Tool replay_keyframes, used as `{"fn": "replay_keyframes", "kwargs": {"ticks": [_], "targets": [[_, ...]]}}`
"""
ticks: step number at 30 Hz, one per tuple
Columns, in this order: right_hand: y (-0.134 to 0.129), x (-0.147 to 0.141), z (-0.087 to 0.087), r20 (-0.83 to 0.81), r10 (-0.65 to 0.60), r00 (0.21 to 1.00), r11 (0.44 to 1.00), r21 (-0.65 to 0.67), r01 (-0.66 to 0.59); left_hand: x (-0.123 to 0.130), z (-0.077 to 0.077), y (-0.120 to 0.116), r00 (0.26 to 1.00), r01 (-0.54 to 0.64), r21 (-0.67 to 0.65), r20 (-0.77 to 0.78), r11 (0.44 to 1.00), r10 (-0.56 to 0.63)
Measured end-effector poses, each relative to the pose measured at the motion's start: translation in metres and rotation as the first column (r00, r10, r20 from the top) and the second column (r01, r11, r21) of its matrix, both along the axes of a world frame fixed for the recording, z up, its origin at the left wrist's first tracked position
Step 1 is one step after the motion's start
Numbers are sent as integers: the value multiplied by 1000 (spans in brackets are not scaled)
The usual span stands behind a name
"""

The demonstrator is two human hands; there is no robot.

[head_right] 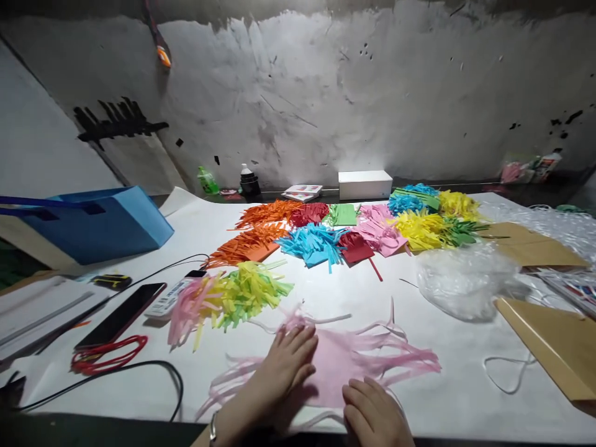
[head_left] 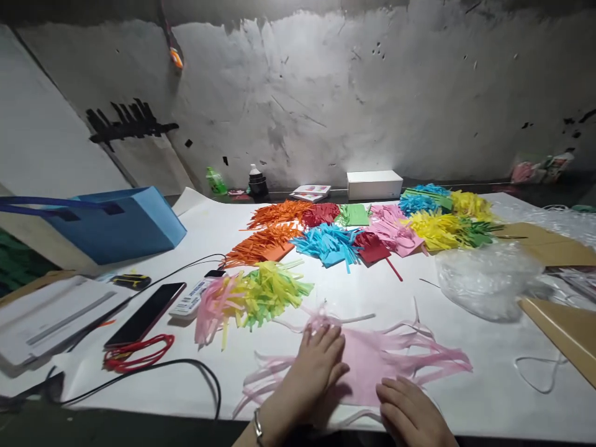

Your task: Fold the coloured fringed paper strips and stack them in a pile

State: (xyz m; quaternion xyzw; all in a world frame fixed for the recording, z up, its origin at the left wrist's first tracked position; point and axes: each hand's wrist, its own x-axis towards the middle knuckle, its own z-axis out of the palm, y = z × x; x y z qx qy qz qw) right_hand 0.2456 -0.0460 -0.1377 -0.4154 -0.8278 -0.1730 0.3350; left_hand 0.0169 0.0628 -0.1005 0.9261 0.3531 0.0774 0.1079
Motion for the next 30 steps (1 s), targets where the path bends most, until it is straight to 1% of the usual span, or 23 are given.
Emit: {"fn": "replay_keyframes", "kwargs": {"ticks": [2, 3, 4, 5, 6, 7, 8, 9, 10, 11, 12, 13, 14, 15, 16, 17, 18, 20, 22, 23, 27, 28, 30], "targets": [[-12, 17, -2, -42, -18, 999, 1000, -26, 17, -8, 5, 6, 999, -41, -14, -28, 999, 41], [-18, 29, -3, -89, -68, 994, 997, -41, 65, -11, 6, 7, 999, -33, -22, -33, 999, 32], [-25, 42, -4, -152, -152, 977, 987, -81, 141, -14, 6, 7, 999, -25, -22, -32, 999, 24], [-31, 56, -5, -230, -263, 937, 962, -138, 236, -16, 5, 5, 999, -19, -15, -27, 1000, 18], [-38, 68, -6, -301, -412, 860, 906, -231, 354, -17, 3, 3, 1000, -14, -3, -17, 1000, 14], [-43, 78, -5, -343, -550, 761, 831, -318, 457, -17, 1, 0, 1000, -11, 9, -8, 1000, 11], [-47, 85, -3, -369, -667, 647, 744, -361, 562, -16, -1, -2, 1000, -8, 18, -2, 1000, 8], [-50, 87, 0, -380, -742, 552, 669, -361, 650, -15, -2, -4, 1000, -6, 22, -2, 1000, 6], [-51, 84, 4, -390, -771, 504, 625, -312, 715, -13, -4, -6, 1000, -6, 24, -6, 1000, 6], [-50, 77, 10, -395, -763, 513, 622, -230, 749, -11, -4, -7, 1000, -4, 21, -12, 1000, 4], [-47, 66, 16, -369, -719, 589, 672, -152, 725, -9, -4, -8, 1000, -1, 16, -19, 1000, 1], [-43, 53, 23, -310, -631, 711, 764, -91, 638, -8, -4, -8, 1000, 6, 9, -24, 1000, -6], [-38, 40, 29, -229, -506, 832, 860, -65, 505, -7, -2, -8, 1000, 13, 2, -26, 1000, -13], [-31, 27, 33, -130, -372, 919, 928, -76, 365, -7, 0, -8, 1000, 19, 1, -21, 1000, -19], [-25, 16, 37, -48, -261, 964, 961, -105, 255, -7, 3, -8, 1000, 27, 6, -10, 1000, -27], [-18, 7, 39, 5, -171, 985, 975, -143, 170, -9, 6, -9, 999, 37, 14, 5, 999, -37], [-13, 0, 39, 28, -112, 993, 979, -166, 116, -10, 9, -10, 998, 62, 16, 21, 998, -63], [-5, -7, 37, 1, -58, 998, 987, -147, 58, -14, 15, -15, 985, 169, -15, 47, 986, -168], [-5, -8, 33, -29, -16, 999, 995, -100, 13, -18, 17, -25, 955, 292, -64, 62, 954, -288], [-8, -7, 31, -32, 5, 999, 997, -76, -8, -19, 16, -31, 946, 321, -62, 76, 945, -317], [-21, -3, 28, -57, 79, 995, 996, -23, -80, -20, 8, -52, 929, 299, 84, 200, 951, -310], [-23, -3, 28, -97, 74, 993, 997, -29, -78, -21, 6, -55, 920, 296, 100, 238, 950, -312], [-24, -5, 31, -198, 39, 980, 994, -93, -59, -21, 4, -58, 902, 302, 88, 296, 949, -314]]}}
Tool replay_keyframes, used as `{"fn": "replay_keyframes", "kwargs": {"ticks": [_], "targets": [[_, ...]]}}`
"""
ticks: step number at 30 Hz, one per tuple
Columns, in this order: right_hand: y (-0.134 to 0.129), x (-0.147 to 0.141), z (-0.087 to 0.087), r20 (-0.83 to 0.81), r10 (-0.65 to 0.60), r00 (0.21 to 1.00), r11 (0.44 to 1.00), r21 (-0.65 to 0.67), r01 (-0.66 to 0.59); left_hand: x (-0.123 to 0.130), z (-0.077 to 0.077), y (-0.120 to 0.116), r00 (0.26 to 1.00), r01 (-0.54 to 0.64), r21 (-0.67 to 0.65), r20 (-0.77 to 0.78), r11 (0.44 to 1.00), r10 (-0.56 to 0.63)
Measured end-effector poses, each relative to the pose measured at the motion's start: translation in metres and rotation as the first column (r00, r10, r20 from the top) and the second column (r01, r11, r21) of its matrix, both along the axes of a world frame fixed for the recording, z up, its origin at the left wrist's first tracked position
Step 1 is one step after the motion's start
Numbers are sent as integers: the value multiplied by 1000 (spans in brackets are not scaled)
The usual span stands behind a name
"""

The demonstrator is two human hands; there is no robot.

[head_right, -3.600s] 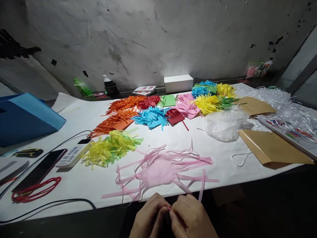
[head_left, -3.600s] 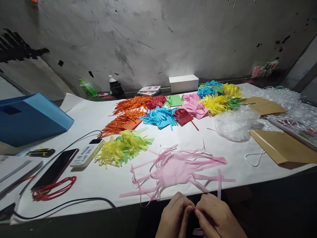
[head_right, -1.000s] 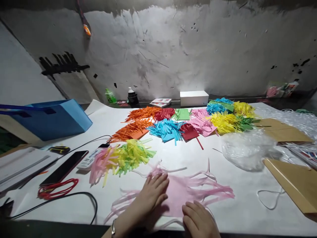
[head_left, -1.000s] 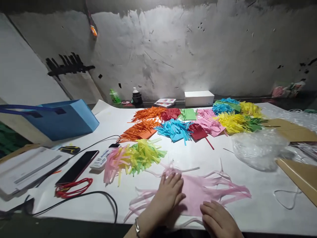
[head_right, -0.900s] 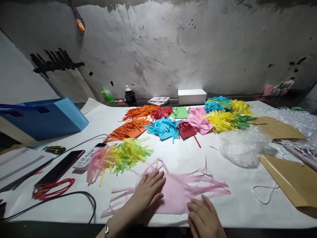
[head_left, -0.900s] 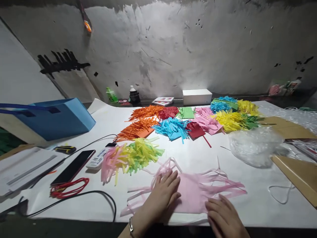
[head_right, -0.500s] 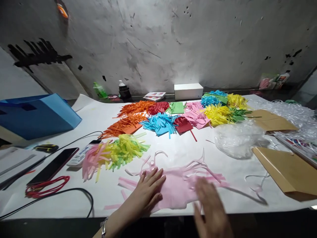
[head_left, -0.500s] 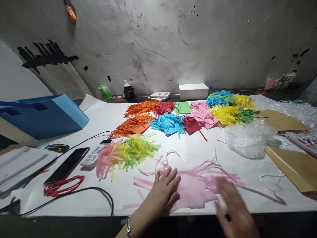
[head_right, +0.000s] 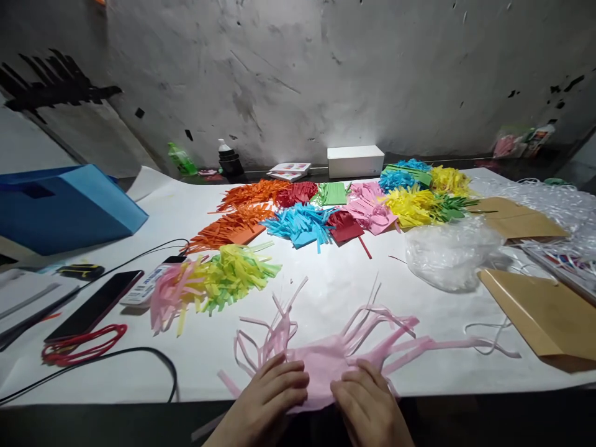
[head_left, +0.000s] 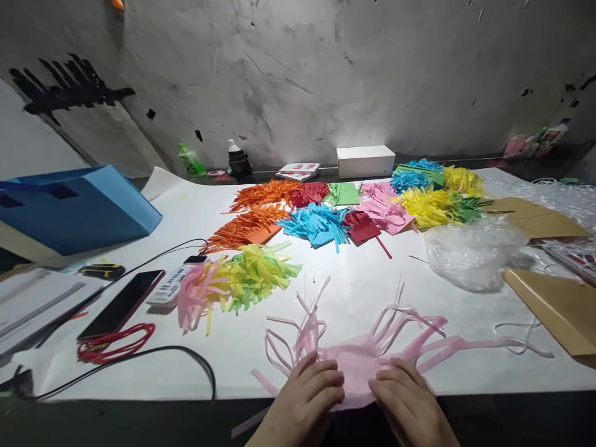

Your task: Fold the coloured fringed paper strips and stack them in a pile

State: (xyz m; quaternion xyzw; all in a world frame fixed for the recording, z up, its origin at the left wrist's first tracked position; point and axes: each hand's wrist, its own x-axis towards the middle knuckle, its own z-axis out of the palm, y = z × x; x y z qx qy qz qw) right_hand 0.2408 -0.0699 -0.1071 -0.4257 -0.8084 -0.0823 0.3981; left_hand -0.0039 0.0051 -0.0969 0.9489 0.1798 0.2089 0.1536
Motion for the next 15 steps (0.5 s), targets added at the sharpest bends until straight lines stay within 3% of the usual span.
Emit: {"fn": "replay_keyframes", "kwargs": {"ticks": [3, 6, 11, 15], "targets": [[6, -7, 5, -109, -56, 993, 993, -108, 44, 4, -2, -1, 998, -43, -56, 41, 997, 46], [17, -14, 4, -140, -125, 982, 981, -167, 101, 10, -2, -1, 978, -186, -89, 78, 978, 193], [38, -20, -10, -63, -244, 968, 940, -260, 220, 15, 0, 3, 880, -473, -80, -7, 877, 474], [51, -22, -12, -17, -287, 958, 925, -265, 273, 16, 2, 9, 814, -574, 1, -109, 819, 571]]}}
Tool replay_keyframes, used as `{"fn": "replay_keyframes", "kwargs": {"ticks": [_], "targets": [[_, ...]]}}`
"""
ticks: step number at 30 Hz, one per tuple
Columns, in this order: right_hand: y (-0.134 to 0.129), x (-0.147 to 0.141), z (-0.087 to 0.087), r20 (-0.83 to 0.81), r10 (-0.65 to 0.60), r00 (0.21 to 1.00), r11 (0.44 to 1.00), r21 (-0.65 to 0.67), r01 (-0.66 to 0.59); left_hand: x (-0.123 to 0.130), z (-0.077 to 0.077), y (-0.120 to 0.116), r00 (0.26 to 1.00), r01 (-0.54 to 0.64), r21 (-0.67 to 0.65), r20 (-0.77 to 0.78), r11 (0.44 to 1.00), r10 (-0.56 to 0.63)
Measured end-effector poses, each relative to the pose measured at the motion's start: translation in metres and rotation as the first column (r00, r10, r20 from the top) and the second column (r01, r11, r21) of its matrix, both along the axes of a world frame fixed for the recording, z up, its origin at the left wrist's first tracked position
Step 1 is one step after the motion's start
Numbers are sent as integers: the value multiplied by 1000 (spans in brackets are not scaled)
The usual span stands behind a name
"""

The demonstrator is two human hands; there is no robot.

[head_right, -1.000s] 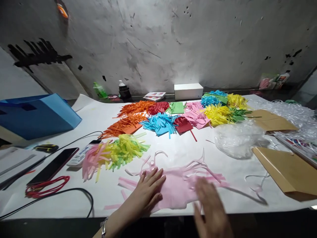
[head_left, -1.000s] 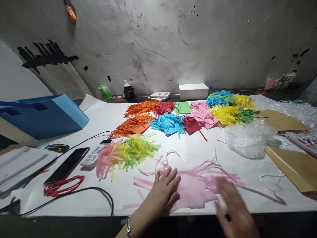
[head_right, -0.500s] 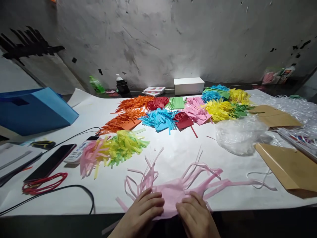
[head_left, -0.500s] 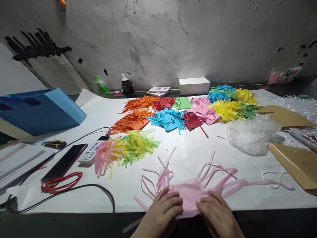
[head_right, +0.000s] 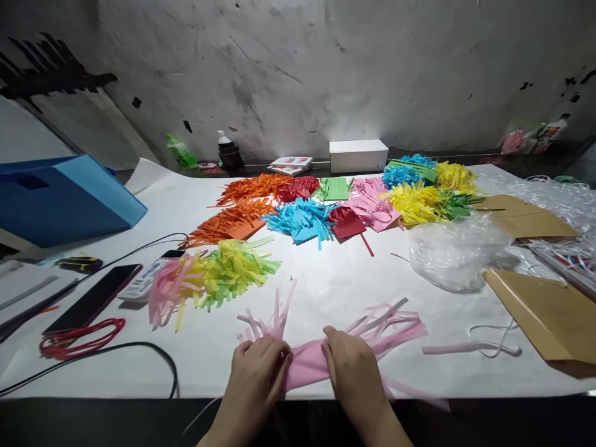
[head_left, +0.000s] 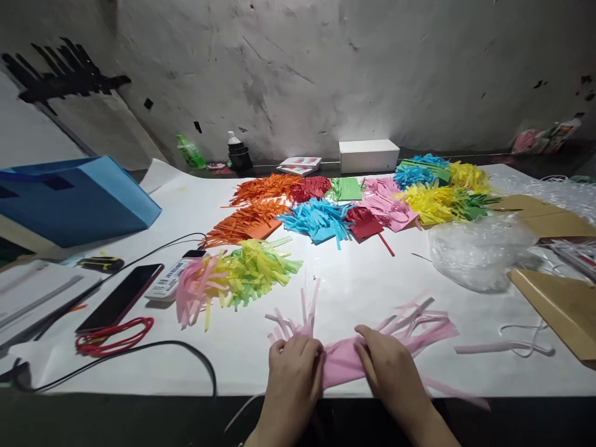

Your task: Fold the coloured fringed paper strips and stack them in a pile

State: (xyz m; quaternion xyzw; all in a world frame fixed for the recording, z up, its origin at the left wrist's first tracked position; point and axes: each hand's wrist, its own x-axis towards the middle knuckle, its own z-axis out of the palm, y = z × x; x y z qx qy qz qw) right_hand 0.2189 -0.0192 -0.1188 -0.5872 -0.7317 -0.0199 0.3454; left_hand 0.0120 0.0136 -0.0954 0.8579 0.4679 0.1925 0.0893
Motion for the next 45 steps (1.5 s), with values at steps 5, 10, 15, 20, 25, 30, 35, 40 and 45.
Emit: {"fn": "replay_keyframes", "kwargs": {"ticks": [5, 10, 15, 20, 25, 30, 35, 40, 45], "targets": [[-7, 7, 13, 91, 48, 995, 987, 151, -62, 3, -1, 4, 999, 11, -10, -47, 1000, -11], [-27, 11, 3, 87, 328, 941, 934, 122, -337, -3, 5, 9, 999, -20, 132, 31, 991, 16], [-42, 13, -1, 57, 270, 961, 926, 258, -276, 1, 9, -5, 944, 284, 289, 82, 914, -320], [-49, 14, 7, 30, 274, 961, 926, 260, -272, 11, 1, -13, 875, 450, 219, 87, 866, -477], [-51, 16, 8, -13, 243, 970, 949, 208, -236, 7, 2, -9, 883, 431, 217, 96, 876, -459], [-50, 12, 9, -138, 59, 989, 997, 47, -53, 7, -2, -12, 946, 286, 160, 107, 945, -305], [-42, 5, 9, -14, -203, 979, 979, -21, 203, 14, -3, -8, 994, 105, 31, -41, 994, -103], [-38, 8, 13, 9, 114, 993, 985, 130, -114, 17, -2, -4, 978, 202, 92, 40, 975, -206], [-47, 20, 12, 30, 268, 963, 954, 134, -269, 8, 5, -10, 901, 405, 157, 101, 901, -423]]}}
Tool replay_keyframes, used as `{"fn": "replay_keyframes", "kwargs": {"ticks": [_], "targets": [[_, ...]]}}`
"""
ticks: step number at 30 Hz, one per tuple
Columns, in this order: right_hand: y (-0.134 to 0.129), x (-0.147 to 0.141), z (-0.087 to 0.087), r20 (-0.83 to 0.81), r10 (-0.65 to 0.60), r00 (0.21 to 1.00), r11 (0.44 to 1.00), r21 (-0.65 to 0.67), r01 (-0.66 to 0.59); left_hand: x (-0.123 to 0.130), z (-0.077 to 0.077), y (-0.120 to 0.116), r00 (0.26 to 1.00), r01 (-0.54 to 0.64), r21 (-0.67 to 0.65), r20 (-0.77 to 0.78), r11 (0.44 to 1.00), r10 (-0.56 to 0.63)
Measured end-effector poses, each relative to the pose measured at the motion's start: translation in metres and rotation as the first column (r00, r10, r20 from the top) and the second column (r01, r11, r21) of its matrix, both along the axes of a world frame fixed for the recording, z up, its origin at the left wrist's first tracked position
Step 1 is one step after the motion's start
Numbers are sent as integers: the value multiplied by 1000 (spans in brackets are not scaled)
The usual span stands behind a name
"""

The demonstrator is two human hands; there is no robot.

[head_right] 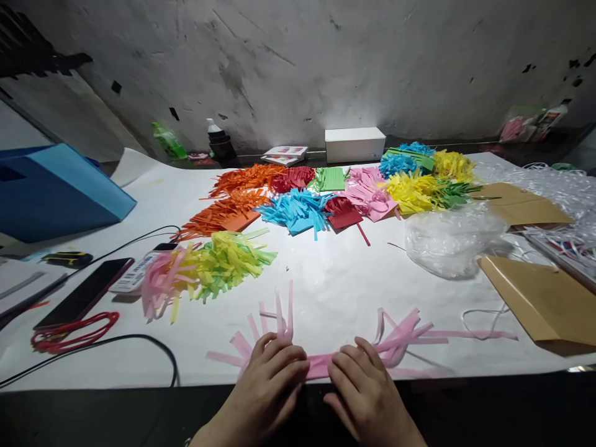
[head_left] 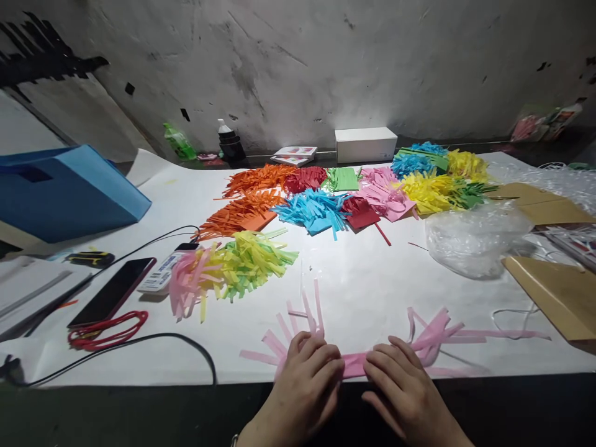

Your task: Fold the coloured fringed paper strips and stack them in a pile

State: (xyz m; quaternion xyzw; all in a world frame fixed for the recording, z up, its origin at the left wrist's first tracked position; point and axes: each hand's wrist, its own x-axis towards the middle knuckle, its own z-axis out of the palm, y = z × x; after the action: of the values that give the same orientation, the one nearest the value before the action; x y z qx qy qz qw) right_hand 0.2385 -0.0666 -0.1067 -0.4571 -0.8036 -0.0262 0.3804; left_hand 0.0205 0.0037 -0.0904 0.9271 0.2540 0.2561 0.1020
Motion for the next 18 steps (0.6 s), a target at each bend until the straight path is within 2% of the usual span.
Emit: {"fn": "replay_keyframes", "kwargs": {"ticks": [3, 7, 13, 15, 18], "targets": [[-5, 3, -4, -75, -8, 997, 1000, 29, 10, -4, 2, -3, 999, 19, -14, 47, 1000, -18], [-7, 0, -4, -163, -68, 984, 996, -75, 57, -2, -3, -4, 998, -34, -18, 60, 999, 35], [-5, -2, 0, -121, -124, 985, 985, -133, 108, 2, -8, -5, 992, -122, -80, 21, 989, 124], [-4, -4, -2, -114, -171, 979, 977, -148, 153, 2, -9, -6, 988, -157, -84, -16, 984, 156], [-2, -8, -3, -84, -305, 949, 940, -183, 287, 5, -11, -6, 970, -235, -60, -85, 970, 230]]}}
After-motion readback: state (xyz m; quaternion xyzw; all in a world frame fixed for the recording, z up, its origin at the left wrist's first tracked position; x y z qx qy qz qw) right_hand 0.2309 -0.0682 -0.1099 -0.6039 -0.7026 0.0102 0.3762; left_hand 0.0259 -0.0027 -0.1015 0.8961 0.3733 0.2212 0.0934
